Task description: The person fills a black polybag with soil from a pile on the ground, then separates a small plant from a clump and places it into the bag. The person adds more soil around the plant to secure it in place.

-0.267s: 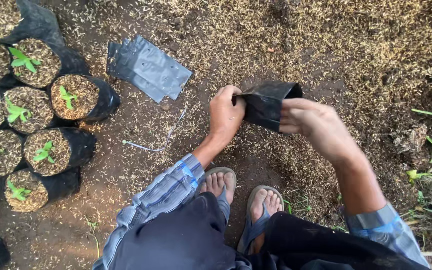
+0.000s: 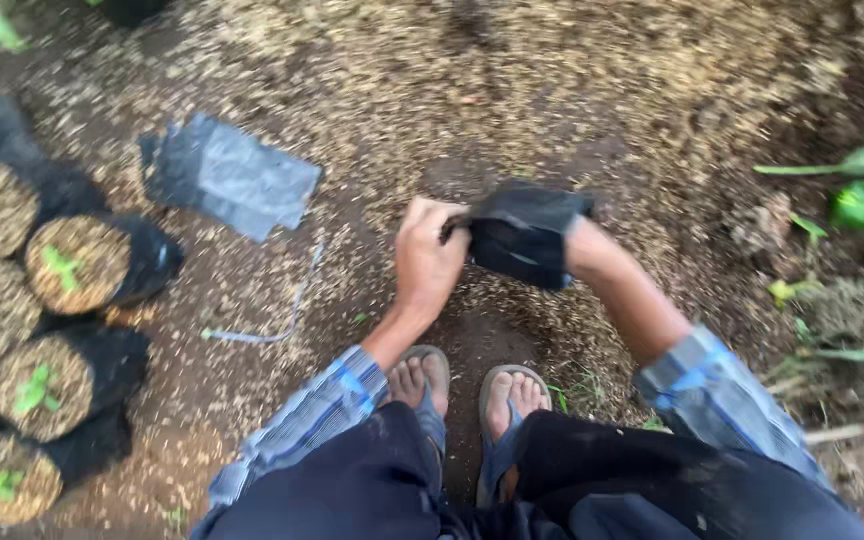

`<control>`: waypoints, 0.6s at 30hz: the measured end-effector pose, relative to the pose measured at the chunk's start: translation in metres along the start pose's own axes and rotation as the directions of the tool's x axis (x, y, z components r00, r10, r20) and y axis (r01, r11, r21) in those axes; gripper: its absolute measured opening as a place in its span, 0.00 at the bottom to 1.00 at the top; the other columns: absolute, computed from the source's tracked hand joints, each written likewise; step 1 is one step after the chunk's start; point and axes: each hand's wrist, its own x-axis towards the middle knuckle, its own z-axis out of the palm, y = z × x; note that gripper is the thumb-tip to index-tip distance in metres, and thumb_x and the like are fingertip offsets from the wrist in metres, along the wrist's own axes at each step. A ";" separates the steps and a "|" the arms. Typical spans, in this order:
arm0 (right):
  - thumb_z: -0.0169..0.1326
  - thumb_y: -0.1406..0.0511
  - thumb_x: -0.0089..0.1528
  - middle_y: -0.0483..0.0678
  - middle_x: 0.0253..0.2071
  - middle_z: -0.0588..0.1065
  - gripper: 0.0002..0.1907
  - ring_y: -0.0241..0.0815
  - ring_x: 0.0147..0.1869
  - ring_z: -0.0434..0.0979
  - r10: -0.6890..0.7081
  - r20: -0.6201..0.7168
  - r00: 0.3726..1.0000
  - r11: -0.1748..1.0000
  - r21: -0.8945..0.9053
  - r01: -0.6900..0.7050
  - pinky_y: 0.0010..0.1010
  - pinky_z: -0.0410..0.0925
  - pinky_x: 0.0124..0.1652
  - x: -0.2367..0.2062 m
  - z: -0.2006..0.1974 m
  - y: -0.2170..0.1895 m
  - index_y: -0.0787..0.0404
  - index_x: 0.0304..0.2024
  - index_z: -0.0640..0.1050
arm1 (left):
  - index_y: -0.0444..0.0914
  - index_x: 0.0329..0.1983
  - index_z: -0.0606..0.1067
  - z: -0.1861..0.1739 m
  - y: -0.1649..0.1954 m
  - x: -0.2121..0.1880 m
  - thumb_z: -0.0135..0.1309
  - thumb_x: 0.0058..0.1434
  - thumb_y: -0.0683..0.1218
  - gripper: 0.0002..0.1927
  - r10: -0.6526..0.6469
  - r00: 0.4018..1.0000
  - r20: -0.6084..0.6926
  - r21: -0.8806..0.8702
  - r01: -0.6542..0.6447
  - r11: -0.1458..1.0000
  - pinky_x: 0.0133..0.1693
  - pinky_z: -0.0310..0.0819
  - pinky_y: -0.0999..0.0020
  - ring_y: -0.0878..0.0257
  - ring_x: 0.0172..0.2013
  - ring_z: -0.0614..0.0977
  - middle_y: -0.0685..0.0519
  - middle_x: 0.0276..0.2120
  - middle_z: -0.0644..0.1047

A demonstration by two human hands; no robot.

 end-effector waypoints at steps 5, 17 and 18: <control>0.57 0.63 0.64 0.52 0.46 0.81 0.13 0.41 0.46 0.80 0.263 -0.048 0.964 0.902 0.366 -0.228 0.32 0.74 0.46 0.016 0.026 0.007 0.65 0.47 0.81 | 0.33 0.47 0.79 0.015 -0.015 -0.006 0.54 0.63 0.36 0.10 -0.238 0.949 0.206 -0.105 0.263 0.959 0.37 0.75 0.65 0.64 0.32 0.80 0.48 0.34 0.80; 0.48 0.62 0.65 0.53 0.51 0.80 0.21 0.45 0.49 0.81 0.322 -0.443 0.837 0.827 -0.299 -0.476 0.39 0.76 0.48 -0.003 -0.165 -0.031 0.58 0.59 0.77 | 0.32 0.49 0.77 -0.011 -0.070 0.076 0.57 0.64 0.36 0.10 0.039 0.991 0.130 0.354 -0.083 0.932 0.38 0.74 0.59 0.53 0.36 0.79 0.44 0.37 0.77; 0.51 0.59 0.64 0.59 0.50 0.78 0.22 0.46 0.49 0.80 0.309 -0.514 0.800 0.734 -0.407 -0.544 0.41 0.76 0.47 0.006 -0.197 -0.018 0.62 0.58 0.76 | 0.34 0.49 0.77 -0.006 -0.074 0.082 0.57 0.64 0.37 0.10 0.110 0.980 0.168 0.375 -0.167 0.912 0.39 0.74 0.58 0.51 0.37 0.79 0.45 0.38 0.78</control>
